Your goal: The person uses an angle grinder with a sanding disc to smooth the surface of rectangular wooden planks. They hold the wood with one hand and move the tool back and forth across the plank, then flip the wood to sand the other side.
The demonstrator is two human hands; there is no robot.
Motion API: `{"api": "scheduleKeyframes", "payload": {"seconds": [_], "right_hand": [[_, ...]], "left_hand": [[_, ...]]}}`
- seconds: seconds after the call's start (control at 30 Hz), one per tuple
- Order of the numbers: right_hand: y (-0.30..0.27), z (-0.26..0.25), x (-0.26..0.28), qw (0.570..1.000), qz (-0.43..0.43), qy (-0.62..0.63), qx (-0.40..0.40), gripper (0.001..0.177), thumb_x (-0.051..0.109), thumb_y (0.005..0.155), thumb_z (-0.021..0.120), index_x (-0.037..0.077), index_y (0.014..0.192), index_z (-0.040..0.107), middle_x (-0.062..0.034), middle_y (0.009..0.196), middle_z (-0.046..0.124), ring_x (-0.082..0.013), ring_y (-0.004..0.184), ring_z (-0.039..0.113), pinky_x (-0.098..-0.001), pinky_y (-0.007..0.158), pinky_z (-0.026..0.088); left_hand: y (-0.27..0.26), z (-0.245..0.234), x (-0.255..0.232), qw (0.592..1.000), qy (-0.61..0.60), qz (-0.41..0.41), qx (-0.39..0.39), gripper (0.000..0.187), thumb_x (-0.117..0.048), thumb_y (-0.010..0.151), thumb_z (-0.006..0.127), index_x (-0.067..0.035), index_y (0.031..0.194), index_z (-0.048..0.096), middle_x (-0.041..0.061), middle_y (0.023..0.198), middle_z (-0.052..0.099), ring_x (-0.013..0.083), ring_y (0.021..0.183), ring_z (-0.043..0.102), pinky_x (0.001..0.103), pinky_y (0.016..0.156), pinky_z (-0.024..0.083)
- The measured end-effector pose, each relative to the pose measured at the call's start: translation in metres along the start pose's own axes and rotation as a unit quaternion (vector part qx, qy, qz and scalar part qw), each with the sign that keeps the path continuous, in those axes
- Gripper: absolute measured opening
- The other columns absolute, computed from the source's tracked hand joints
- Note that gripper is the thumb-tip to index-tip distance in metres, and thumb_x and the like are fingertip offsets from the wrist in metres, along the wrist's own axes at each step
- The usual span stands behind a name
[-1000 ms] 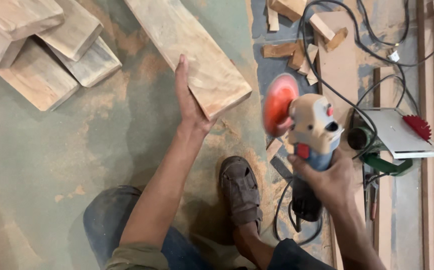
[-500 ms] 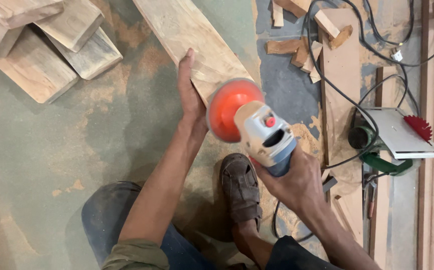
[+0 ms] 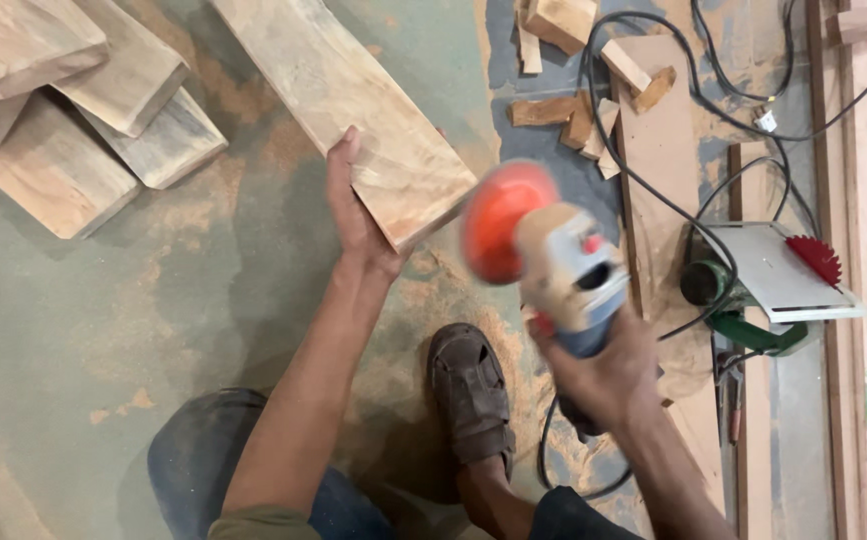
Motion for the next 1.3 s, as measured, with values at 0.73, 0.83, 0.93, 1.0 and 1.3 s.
{"api": "scheduleKeyframes", "payload": {"seconds": [0.73,0.83,0.93,1.0,1.3], "right_hand": [[0.021,-0.029,-0.076,0.989,0.08,0.111,-0.061,0.053,0.027,0.077,0.083,-0.001,0.119,0.067,-0.0165,0.099,0.074,-0.0233,0.079,0.075,-0.0369,0.072,0.065],[0.014,-0.032,-0.051,0.99,-0.054,0.103,-0.076,0.056,0.024,0.077,0.083,-0.004,0.122,0.065,-0.0148,0.105,0.074,-0.0201,0.09,0.072,-0.0345,0.076,0.058],[0.01,-0.018,-0.052,0.992,0.044,0.116,-0.017,0.052,0.027,0.075,0.085,-0.002,0.115,0.069,-0.013,0.097,0.076,-0.0212,0.082,0.074,-0.0364,0.073,0.06],[0.004,-0.018,-0.033,0.994,-0.002,0.106,-0.01,0.052,0.027,0.075,0.085,-0.002,0.114,0.069,-0.0131,0.098,0.077,-0.0209,0.085,0.075,-0.0357,0.075,0.06],[-0.001,0.007,0.044,0.997,-0.076,0.003,0.014,0.057,0.03,0.073,0.086,-0.003,0.114,0.065,-0.0172,0.096,0.08,-0.025,0.085,0.08,-0.0376,0.079,0.063]], "left_hand": [[-0.03,-0.104,0.01,0.908,0.251,0.032,-0.334,0.09,-0.065,0.088,0.063,0.002,0.145,0.041,0.015,0.141,0.058,0.0254,0.124,0.064,0.037,0.102,0.056],[-0.033,-0.112,0.025,0.887,0.289,0.025,-0.358,0.094,-0.072,0.099,0.045,0.01,0.145,0.049,0.023,0.137,0.065,0.0306,0.12,0.071,0.038,0.097,0.061],[-0.019,-0.101,0.027,0.948,0.152,0.053,-0.274,0.088,-0.072,0.096,0.04,-0.01,0.158,0.03,0.005,0.148,0.051,0.0213,0.129,0.058,0.033,0.103,0.053],[-0.014,-0.098,0.023,0.953,0.155,0.032,-0.26,0.086,-0.071,0.095,0.038,-0.011,0.156,0.033,0.007,0.144,0.056,0.0217,0.124,0.063,0.035,0.097,0.057],[0.006,-0.083,0.022,0.983,0.105,0.05,-0.14,0.085,-0.07,0.099,0.035,-0.009,0.158,0.033,0.015,0.14,0.055,0.0254,0.12,0.063,0.041,0.098,0.058]]}}
Point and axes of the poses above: each hand's wrist, its own y-axis towards the middle knuckle, its own z-axis out of the palm, x = y × z, the point moved 8 cm from there along y, towards the middle knuckle
